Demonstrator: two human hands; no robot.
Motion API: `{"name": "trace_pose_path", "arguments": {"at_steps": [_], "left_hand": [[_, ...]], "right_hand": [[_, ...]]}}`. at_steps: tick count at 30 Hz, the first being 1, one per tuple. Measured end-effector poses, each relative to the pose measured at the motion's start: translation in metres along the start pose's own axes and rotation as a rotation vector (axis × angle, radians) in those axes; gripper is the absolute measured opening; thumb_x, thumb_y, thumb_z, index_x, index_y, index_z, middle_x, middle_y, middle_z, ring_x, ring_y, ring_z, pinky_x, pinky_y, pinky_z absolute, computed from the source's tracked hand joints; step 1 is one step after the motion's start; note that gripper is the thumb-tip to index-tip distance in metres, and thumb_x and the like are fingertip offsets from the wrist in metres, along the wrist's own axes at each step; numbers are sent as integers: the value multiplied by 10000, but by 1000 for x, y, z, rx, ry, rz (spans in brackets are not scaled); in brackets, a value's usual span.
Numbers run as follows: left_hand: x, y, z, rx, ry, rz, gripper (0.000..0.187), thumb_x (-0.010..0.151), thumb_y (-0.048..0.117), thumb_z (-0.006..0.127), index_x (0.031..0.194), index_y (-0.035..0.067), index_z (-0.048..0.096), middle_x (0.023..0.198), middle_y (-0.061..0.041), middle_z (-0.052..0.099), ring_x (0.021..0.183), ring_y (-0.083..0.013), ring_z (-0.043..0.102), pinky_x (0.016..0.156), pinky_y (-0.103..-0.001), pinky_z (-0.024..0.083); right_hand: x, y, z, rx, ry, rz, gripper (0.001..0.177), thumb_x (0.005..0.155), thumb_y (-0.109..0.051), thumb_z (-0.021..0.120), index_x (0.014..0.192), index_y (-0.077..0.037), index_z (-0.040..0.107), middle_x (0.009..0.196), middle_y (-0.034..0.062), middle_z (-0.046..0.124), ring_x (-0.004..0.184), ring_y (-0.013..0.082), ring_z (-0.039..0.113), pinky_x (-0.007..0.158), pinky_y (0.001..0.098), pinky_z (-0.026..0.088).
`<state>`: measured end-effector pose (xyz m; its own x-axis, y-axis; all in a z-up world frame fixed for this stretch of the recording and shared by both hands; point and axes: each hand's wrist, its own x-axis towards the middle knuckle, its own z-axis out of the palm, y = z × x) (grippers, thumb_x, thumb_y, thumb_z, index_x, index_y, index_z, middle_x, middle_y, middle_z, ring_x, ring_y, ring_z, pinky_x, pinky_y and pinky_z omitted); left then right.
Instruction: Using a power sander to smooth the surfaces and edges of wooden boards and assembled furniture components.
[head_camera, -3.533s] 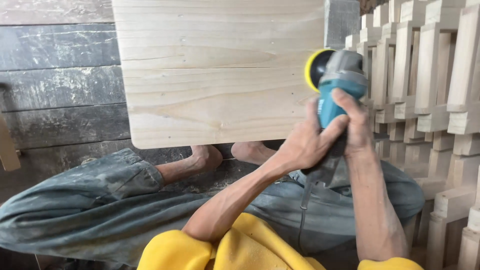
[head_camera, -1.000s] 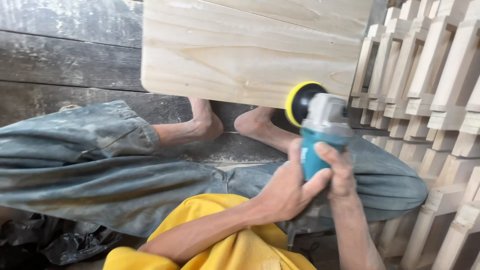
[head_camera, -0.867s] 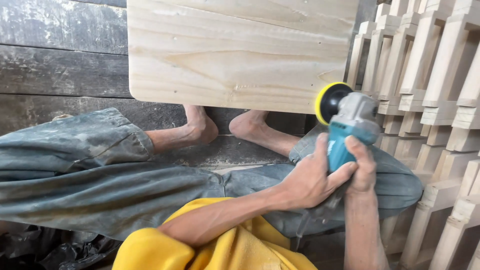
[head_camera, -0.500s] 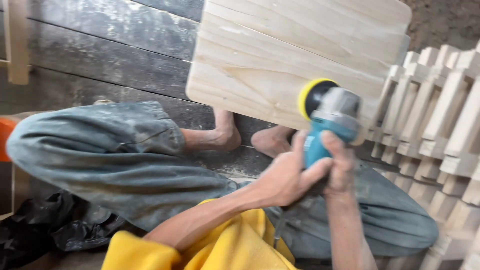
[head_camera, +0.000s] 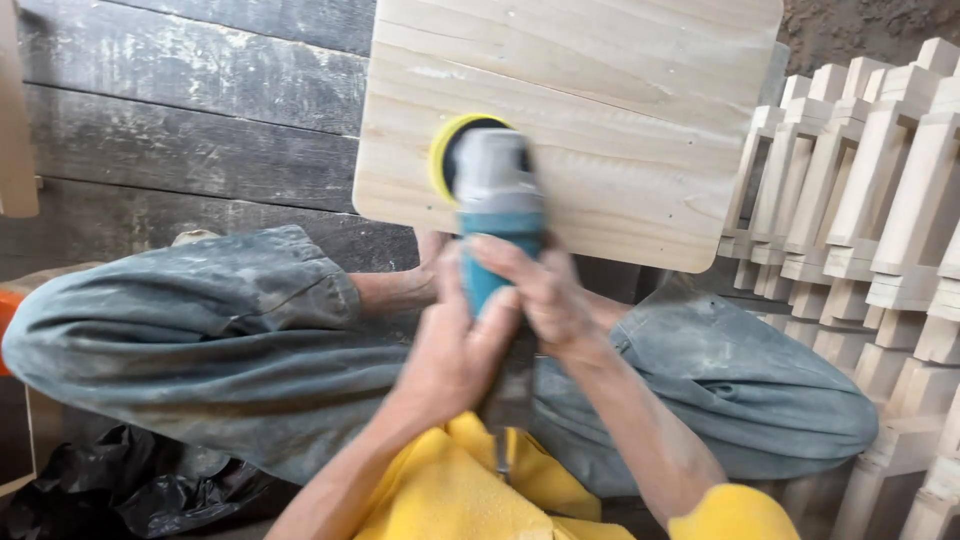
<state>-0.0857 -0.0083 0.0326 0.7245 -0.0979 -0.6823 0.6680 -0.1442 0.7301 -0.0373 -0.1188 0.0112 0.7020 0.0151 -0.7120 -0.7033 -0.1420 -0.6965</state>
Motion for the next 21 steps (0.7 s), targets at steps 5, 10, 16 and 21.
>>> {"name": "trace_pose_path", "arguments": {"at_steps": [5, 10, 16, 21], "left_hand": [[28, 15, 100, -33, -277, 78, 833, 926, 536, 554, 1568, 122, 223, 1040, -340, 730, 1048, -502, 739, 896, -622, 585], [59, 38, 167, 65, -450, 183, 832, 912, 604, 483, 1500, 86, 203, 1047, -352, 708, 1071, -503, 720, 997, -622, 551], [120, 5, 224, 296, -395, 791, 358, 1117, 441, 360, 1463, 425, 452, 1328, -318, 370, 601, -550, 610, 555, -620, 519], [95, 58, 97, 91, -372, 230, 786, 916, 644, 402, 1480, 116, 261, 1164, -375, 695, 1210, -537, 666, 1061, -628, 531]], "right_hand": [[-2, 33, -114, 68, 257, 58, 787, 755, -374, 843, 1434, -53, 611, 1285, 204, 662, 1122, 292, 655, 1020, 441, 502], [7, 61, -223, 336, 280, -71, 614, 824, -365, 795, 1334, -65, 625, 1147, 114, 684, 991, 220, 674, 912, 345, 548], [28, 38, -239, 454, 317, -242, 541, 869, -416, 717, 1285, -79, 643, 1135, 53, 691, 1020, 175, 683, 945, 294, 569], [68, 7, -158, 451, 350, -92, 558, 833, -488, 819, 1267, -167, 679, 1006, -18, 707, 821, 37, 689, 809, 188, 590]]}}
